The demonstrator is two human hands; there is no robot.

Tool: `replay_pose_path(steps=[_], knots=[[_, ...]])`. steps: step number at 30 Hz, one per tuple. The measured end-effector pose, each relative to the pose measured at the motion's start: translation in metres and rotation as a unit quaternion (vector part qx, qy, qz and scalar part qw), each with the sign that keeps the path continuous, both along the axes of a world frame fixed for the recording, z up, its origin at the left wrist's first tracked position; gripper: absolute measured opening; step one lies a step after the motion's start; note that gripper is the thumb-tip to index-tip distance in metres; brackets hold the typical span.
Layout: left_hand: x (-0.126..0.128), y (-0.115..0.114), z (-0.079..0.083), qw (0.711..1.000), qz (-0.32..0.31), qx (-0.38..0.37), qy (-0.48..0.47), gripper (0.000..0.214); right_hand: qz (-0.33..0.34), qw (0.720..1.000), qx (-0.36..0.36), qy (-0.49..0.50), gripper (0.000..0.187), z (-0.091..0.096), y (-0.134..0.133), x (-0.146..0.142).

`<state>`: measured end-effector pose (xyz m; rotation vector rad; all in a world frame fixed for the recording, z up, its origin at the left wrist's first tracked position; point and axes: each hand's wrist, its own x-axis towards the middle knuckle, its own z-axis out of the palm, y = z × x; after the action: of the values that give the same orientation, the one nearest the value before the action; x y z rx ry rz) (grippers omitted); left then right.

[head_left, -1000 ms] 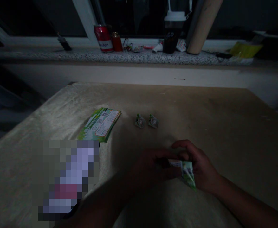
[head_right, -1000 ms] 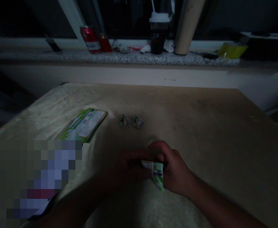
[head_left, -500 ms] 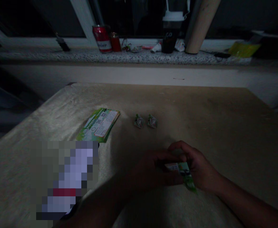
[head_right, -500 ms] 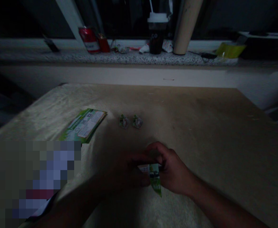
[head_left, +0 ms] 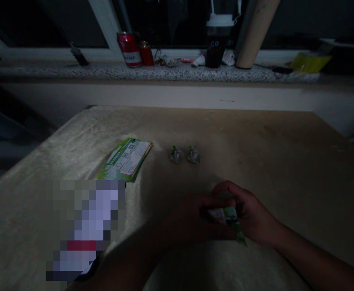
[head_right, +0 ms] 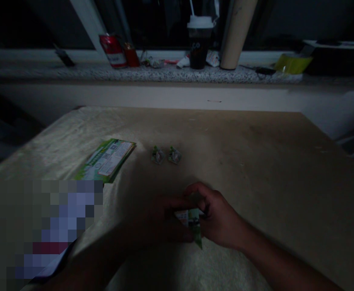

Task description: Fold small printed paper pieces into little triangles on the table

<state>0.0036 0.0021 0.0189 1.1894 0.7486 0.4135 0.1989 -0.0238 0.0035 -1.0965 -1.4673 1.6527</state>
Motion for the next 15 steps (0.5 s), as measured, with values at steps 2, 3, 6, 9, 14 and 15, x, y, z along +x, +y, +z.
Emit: replay_pose_path(steps=[2, 3, 6, 9, 14, 15], knots=[[0.000, 0.000, -0.001, 1.000, 0.000, 0.012, 0.001, 0.040, 0.008, 1.000, -0.007, 0.001, 0.042, -0.001, -0.001, 0.000], [0.000, 0.000, -0.001, 1.000, 0.003, 0.010, -0.007, 0.040, 0.011, 1.000, -0.009, 0.007, 0.042, -0.001, -0.001, 0.001], [-0.002, 0.003, -0.004, 0.996, 0.019, -0.034, -0.076, 0.044, 0.009, 0.999, -0.001, 0.032, 0.034, 0.000, 0.000, 0.005], [-0.005, 0.008, -0.009, 0.991, 0.061, -0.048, -0.106, 0.047, -0.021, 0.998, 0.034, 0.041, 0.032, 0.000, 0.003, 0.011], [-0.005, 0.011, -0.012, 0.988, 0.137, -0.024, -0.066, 0.047, -0.033, 0.992, 0.122, 0.010, 0.045, 0.000, 0.008, 0.016], [-0.004, 0.011, -0.012, 0.988, 0.140, -0.023, -0.064, 0.046, -0.026, 0.989, 0.146, -0.005, 0.046, 0.000, 0.009, 0.016]])
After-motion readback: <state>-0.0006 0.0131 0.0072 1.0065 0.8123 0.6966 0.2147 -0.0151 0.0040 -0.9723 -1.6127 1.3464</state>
